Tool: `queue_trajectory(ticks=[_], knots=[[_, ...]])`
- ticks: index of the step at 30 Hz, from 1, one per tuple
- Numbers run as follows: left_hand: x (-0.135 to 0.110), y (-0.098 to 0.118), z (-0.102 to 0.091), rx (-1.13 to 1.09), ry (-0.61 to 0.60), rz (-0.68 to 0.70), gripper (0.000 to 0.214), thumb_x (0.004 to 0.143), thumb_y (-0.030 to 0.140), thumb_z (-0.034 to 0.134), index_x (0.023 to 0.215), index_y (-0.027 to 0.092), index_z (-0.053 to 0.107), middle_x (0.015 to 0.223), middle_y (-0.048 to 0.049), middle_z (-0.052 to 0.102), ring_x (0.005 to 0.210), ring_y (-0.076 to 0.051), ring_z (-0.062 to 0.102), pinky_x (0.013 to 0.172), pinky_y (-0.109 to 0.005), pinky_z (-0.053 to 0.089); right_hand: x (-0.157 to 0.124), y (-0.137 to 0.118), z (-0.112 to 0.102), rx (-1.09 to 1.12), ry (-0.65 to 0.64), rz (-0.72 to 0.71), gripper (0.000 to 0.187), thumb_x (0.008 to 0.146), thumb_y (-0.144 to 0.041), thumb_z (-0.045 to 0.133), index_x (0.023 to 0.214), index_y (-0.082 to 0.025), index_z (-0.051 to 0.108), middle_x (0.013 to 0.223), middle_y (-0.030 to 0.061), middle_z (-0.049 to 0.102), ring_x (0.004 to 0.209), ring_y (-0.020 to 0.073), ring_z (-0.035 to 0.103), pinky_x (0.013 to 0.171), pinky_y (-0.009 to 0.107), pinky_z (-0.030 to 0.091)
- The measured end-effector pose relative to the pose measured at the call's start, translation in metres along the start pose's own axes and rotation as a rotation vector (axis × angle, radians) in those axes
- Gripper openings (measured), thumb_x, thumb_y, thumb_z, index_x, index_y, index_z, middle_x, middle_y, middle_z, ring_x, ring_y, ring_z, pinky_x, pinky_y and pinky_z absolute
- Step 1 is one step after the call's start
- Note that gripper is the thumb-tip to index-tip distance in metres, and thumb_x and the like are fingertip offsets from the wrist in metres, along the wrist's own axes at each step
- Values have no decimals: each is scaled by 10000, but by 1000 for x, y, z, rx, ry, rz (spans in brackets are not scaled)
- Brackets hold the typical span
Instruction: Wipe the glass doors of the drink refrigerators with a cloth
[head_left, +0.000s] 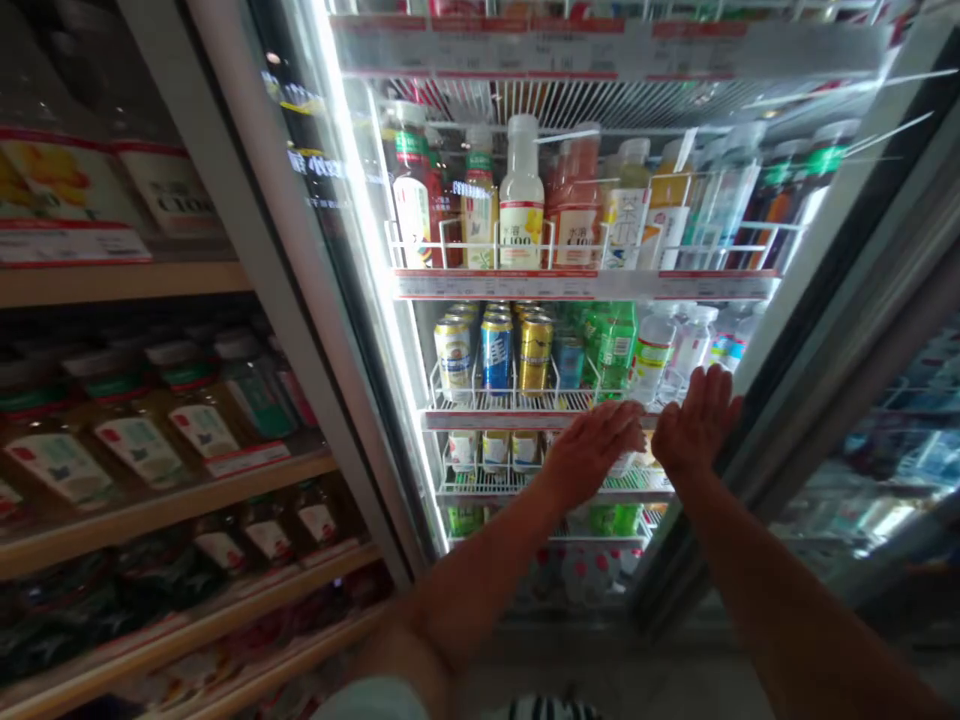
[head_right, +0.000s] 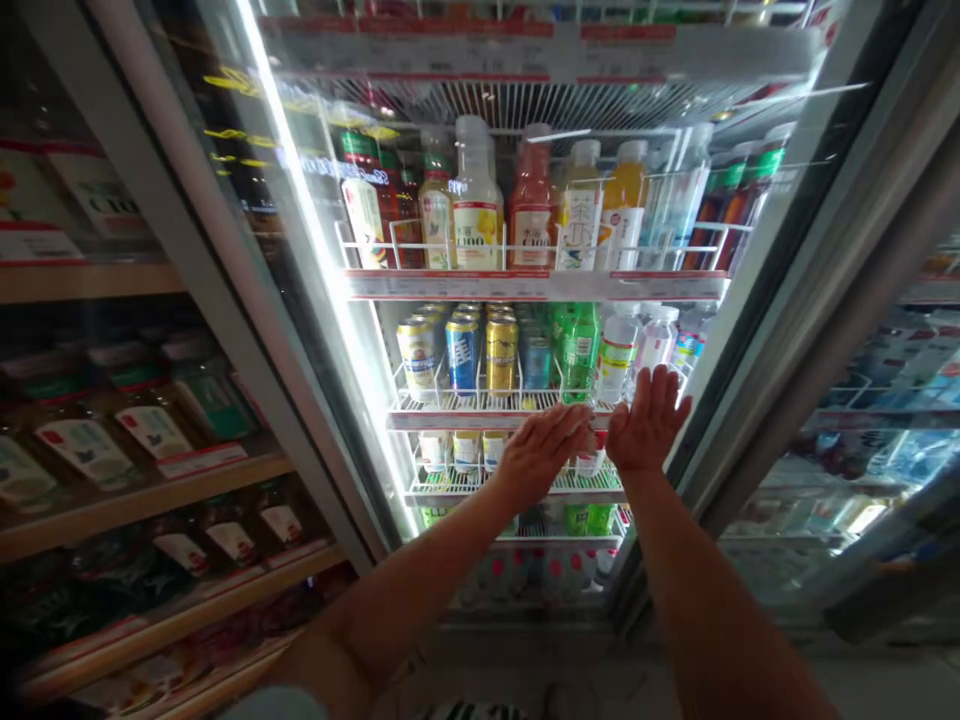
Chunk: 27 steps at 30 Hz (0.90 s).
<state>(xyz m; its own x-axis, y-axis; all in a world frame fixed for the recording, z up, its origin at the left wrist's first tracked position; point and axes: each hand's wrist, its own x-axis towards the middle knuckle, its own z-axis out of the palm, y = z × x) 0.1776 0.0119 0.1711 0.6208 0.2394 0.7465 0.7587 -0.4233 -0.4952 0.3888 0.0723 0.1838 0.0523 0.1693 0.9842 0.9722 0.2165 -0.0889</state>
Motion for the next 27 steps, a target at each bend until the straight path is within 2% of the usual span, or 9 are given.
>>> queue_trajectory(ticks=[2,5,7,9,13,17,20,24,27], knots=[[2,0,-1,1,-3,-5,524,1067,240,512,1587,205,454,1709,-13,246,1589,-239,241,1316,-398,265,-1,1,0,10,-7,10,669,1020,-345,318,1643,-113,247,1647,211,319,1579,337,241,1260,652,188],[-4,7,-1,-2,-5,59,458,1088,293,503,1545,269,512,1689,36,301,1566,-179,300,1297,-337,302,-2,4,2,22,7,5,682,1005,-358,351,1631,-98,276,1632,227,340,1568,365,261,1242,675,211],[-8,10,-1,-3,-10,99,424,1101,317,482,1521,300,535,1682,67,314,1564,-141,296,1286,-306,317,-3,4,2,27,9,8,691,994,-369,364,1623,-92,298,1628,233,344,1564,376,265,1235,684,216],[-6,10,-2,1,-14,82,443,1104,308,467,1544,280,511,1690,55,295,1575,-153,270,1286,-323,324,-3,4,2,33,1,11,686,994,-368,352,1621,-93,303,1631,231,338,1568,371,256,1235,686,210],[1,4,-2,11,-5,-12,521,1084,252,475,1602,217,432,1712,6,233,1591,-221,234,1298,-390,316,-2,2,0,35,-12,10,677,1008,-372,311,1623,-89,284,1633,227,335,1574,357,241,1232,689,206],[-10,2,-1,9,24,30,507,1062,255,523,1568,266,483,1688,43,303,1584,-177,251,1312,-347,282,-1,0,0,11,-9,18,678,1013,-374,311,1631,-98,271,1638,212,336,1576,339,244,1247,650,207],[-16,-5,-5,10,47,44,508,1053,231,527,1557,285,494,1686,65,303,1600,-160,188,1336,-361,217,0,-1,1,-1,3,6,674,1022,-368,312,1641,-109,251,1652,199,318,1585,315,231,1265,619,191],[-5,-22,-15,10,57,-26,557,1035,158,514,1585,230,458,1706,23,249,1616,-210,103,1348,-437,166,1,-3,1,52,-15,36,658,1022,-367,323,1624,-102,302,1651,195,324,1592,310,209,1280,605,149],[1,-26,-17,-7,85,-65,559,1025,128,506,1577,211,467,1697,11,274,1617,-214,85,1352,-435,139,3,-4,2,92,-26,42,653,1023,-367,339,1621,-107,315,1643,195,342,1590,314,214,1281,616,133]])
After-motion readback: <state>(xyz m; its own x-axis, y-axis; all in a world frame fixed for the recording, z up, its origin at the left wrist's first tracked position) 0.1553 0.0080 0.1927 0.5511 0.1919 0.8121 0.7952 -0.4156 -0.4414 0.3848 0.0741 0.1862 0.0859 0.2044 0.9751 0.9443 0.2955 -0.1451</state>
